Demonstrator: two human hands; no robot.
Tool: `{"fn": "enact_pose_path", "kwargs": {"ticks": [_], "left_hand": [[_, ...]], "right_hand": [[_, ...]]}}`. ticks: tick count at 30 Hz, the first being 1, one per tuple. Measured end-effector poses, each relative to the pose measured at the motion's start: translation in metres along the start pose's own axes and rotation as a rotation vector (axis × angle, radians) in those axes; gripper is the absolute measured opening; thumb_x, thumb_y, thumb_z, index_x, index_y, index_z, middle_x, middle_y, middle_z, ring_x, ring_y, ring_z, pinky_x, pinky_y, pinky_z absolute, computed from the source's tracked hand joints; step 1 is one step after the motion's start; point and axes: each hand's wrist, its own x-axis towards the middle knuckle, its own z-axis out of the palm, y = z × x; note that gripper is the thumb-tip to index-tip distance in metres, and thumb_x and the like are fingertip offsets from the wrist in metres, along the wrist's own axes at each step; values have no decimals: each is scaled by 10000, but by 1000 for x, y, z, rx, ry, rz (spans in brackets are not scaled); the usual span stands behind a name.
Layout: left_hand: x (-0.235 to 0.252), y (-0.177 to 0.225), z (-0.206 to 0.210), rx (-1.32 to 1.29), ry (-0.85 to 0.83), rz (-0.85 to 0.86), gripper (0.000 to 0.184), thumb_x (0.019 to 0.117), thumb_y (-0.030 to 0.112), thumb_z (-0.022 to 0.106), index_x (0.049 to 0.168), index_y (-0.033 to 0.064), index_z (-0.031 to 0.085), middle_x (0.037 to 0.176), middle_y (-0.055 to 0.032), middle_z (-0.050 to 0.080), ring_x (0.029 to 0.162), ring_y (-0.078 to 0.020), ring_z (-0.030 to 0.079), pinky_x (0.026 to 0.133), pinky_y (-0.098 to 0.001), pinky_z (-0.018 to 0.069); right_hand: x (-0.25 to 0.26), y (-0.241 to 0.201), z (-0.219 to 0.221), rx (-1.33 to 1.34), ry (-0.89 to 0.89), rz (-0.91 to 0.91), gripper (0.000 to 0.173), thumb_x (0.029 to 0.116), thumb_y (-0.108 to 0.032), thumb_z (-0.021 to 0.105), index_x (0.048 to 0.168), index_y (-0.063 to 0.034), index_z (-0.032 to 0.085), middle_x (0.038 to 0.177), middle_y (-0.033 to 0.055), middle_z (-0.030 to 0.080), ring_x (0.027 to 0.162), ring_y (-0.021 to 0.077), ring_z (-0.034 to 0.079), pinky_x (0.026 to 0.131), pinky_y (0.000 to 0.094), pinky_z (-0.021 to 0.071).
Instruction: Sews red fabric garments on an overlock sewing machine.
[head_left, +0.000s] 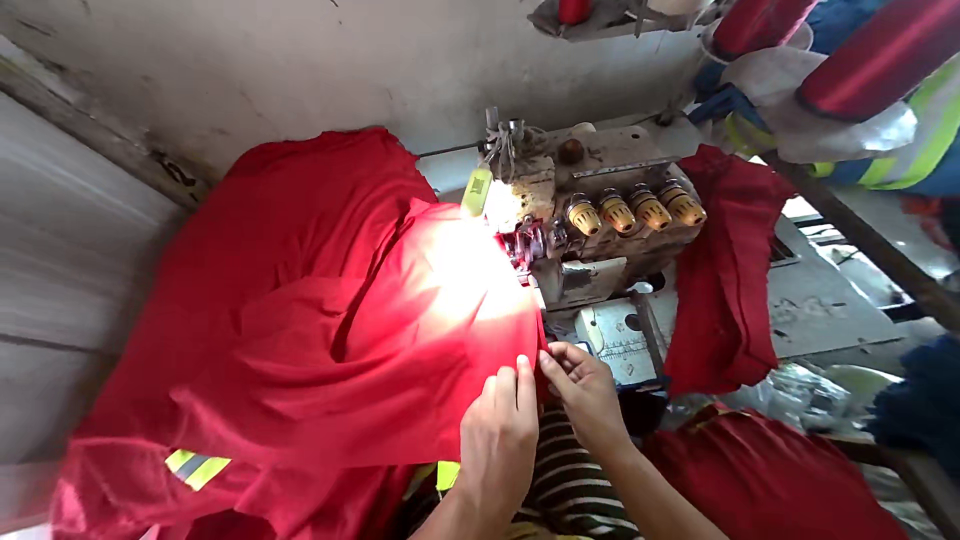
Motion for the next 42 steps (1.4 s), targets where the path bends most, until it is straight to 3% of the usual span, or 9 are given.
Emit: {"fn": "enact_pose_path", "kwargs": {"ticks": [6, 11, 14, 18, 22, 32, 35, 37, 42], "left_hand": [[16, 1, 13, -125, 3, -54, 224, 839, 17, 649, 1027, -28, 762, 793, -124, 647, 663, -218, 652, 570, -260, 538], [11, -2, 12, -104, 46, -37, 155, 858, 92, 629, 912, 121, 771, 877, -77, 709, 923, -288, 661, 794, -412, 461], [2, -3, 13, -230, 99, 53, 185, 913, 59, 598, 992, 118, 755, 922, -66, 717, 908, -234, 653, 813, -309, 497], [-2, -5, 12, -345, 208, 188, 108, 978, 49, 574, 1050, 63, 654, 882, -71, 680, 829, -172, 619, 811, -216, 496], [-6, -8, 17, -420, 223, 235, 82, 991, 48, 599, 1065, 24, 622, 871, -87, 683, 823, -161, 646, 832, -209, 522], [-11, -7, 33, -429, 320, 314, 48, 985, 66, 595, 1021, 55, 565, 902, -90, 698, 883, -163, 695, 907, -240, 538], [-20, -15, 39, -292, 302, 274, 359, 941, 348, 671, 1169, 137, 491, 1188, -83, 657, 1220, -198, 591, 1146, -375, 345], [-23, -25, 40, -110, 242, 173, 628, 866, 574, 681, 1267, 123, 506, 1398, -207, 551, 1426, -352, 416, 1185, -565, 191], [-23, -58, 28, 14, 200, 256, 283, 1013, 124, 500, 1259, 124, 641, 1312, -69, 691, 1405, -242, 488, 1146, -658, 125]], "right_hand": [[16, -4, -4, -102, -7, -76, 134, 949, -88, 612, 927, -12, 720, 797, -57, 704, 716, -80, 631, 687, 106, 527], [13, -8, -23, -365, -90, -239, 227, 949, -153, 607, 954, 10, 764, 888, 55, 730, 836, 9, 662, 783, 154, 526], [3, -12, -32, -464, -61, -308, 227, 932, -158, 620, 934, 8, 775, 867, 83, 725, 795, 39, 662, 746, 161, 526], [-8, -21, -36, -236, -85, -84, 113, 915, -127, 677, 904, -29, 731, 804, -54, 695, 705, -97, 606, 668, 87, 506], [-15, -30, -40, 13, -192, 150, 128, 951, -26, 592, 1026, -11, 694, 854, -42, 696, 714, -14, 646, 671, 160, 556], [-13, -30, -35, 135, -159, 226, 108, 968, -70, 602, 891, -66, 677, 753, -57, 678, 654, 12, 636, 640, 191, 550], [-12, -33, -33, 106, -122, 208, 97, 970, -73, 619, 902, -58, 687, 754, -48, 660, 640, 11, 615, 603, 174, 527], [-16, -34, -31, 107, -89, 193, 113, 972, -59, 605, 895, -66, 688, 739, -57, 657, 622, 2, 605, 588, 167, 519], [-21, -27, -17, 102, -18, 206, 99, 966, -36, 614, 899, -51, 685, 728, -58, 661, 630, 6, 639, 620, 170, 558]]}}
